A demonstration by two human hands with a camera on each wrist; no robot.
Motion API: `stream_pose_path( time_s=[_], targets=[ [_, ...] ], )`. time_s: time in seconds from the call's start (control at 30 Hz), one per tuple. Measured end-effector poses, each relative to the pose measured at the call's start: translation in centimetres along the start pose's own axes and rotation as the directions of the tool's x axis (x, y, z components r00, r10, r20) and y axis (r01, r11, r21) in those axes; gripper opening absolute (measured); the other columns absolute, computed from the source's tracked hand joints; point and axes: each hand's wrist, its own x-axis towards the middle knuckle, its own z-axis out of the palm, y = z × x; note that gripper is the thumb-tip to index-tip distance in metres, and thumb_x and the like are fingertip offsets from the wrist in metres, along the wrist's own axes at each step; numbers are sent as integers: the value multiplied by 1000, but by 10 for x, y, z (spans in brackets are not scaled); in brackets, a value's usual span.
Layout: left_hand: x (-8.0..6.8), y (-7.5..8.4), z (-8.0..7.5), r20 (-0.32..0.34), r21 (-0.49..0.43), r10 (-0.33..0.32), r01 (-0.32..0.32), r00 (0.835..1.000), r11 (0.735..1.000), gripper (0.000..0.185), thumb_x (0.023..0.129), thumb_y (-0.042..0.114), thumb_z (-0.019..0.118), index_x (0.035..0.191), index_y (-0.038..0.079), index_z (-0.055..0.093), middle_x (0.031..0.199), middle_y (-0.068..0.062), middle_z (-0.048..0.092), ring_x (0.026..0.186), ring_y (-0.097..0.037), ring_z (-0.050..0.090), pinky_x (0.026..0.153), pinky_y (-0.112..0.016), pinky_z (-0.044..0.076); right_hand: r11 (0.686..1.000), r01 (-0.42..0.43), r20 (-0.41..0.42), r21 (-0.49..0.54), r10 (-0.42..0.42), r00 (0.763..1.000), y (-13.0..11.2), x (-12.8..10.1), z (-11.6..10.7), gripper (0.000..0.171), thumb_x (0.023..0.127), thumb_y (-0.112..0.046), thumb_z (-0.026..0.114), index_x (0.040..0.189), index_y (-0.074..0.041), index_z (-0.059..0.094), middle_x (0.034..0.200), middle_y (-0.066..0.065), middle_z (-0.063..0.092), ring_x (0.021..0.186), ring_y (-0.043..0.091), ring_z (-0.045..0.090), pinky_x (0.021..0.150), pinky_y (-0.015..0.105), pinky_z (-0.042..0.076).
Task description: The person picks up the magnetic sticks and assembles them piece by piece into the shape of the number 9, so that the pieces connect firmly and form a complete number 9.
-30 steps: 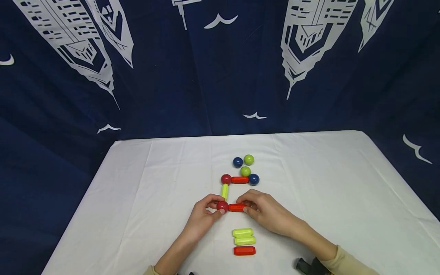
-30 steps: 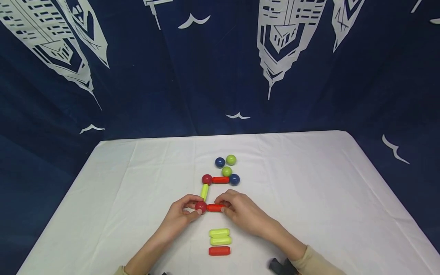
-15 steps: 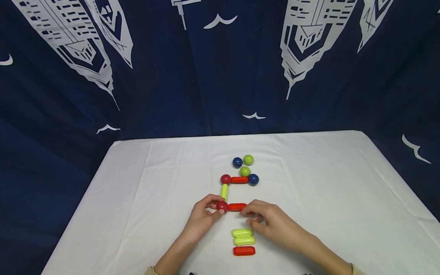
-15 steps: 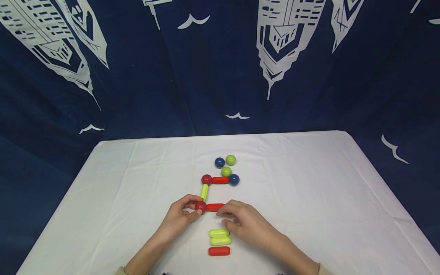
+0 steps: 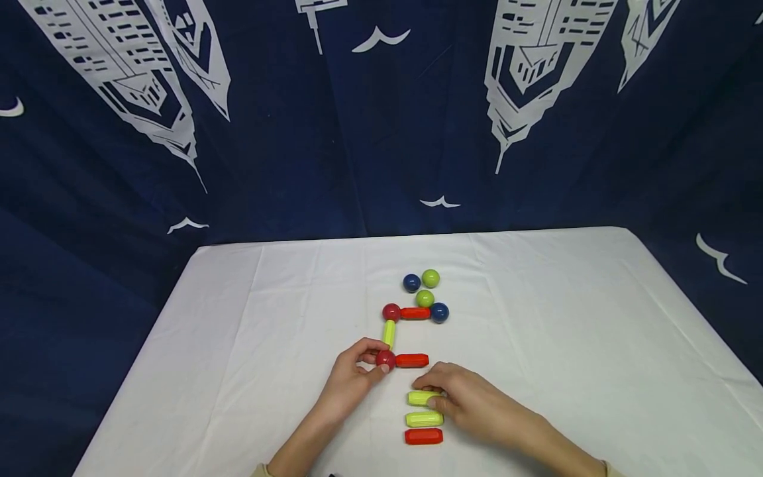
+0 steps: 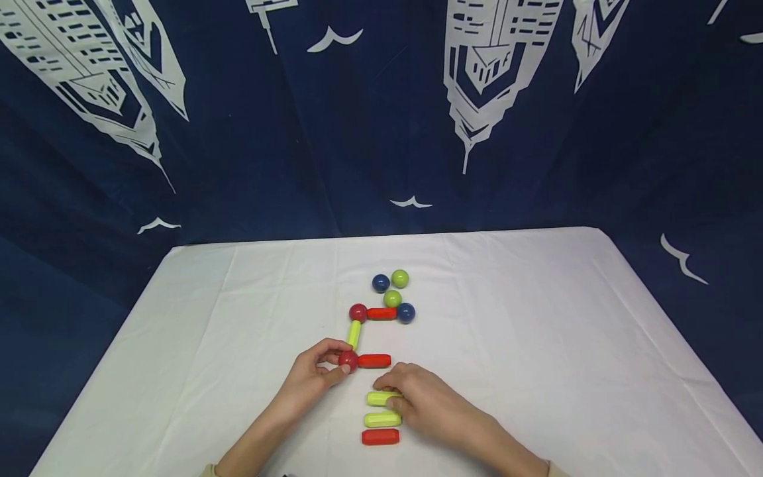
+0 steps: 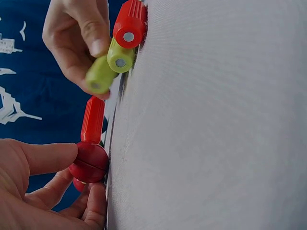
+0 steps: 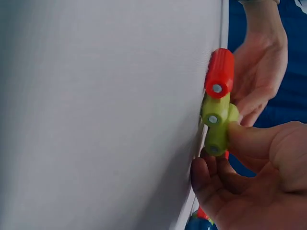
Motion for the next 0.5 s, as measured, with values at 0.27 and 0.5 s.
stream_pose_path(
  time_s=[0.27,0.5],
  targets=[
    [1,0,0,0,12,-15,15,1000,1000,27,88,6,70,114,8,66,99,-2,62,93,-19,53,72,-27,44,958,-84,-130,273,123,984,15,0,-21,22,97,-9,60,119,-6,61,107,2,61,92,21,56,75,25,51],
    [1,-1,0,1,10,-3,3,1000,1000,27,87,6,70,114,8,66,98,-3,63,93,-19,53,72,-27,42,869,-153,-206,471,276,939,33,17,-31,31,94,-7,62,118,11,56,92,10,67,73,23,63,67,30,55]
  ],
)
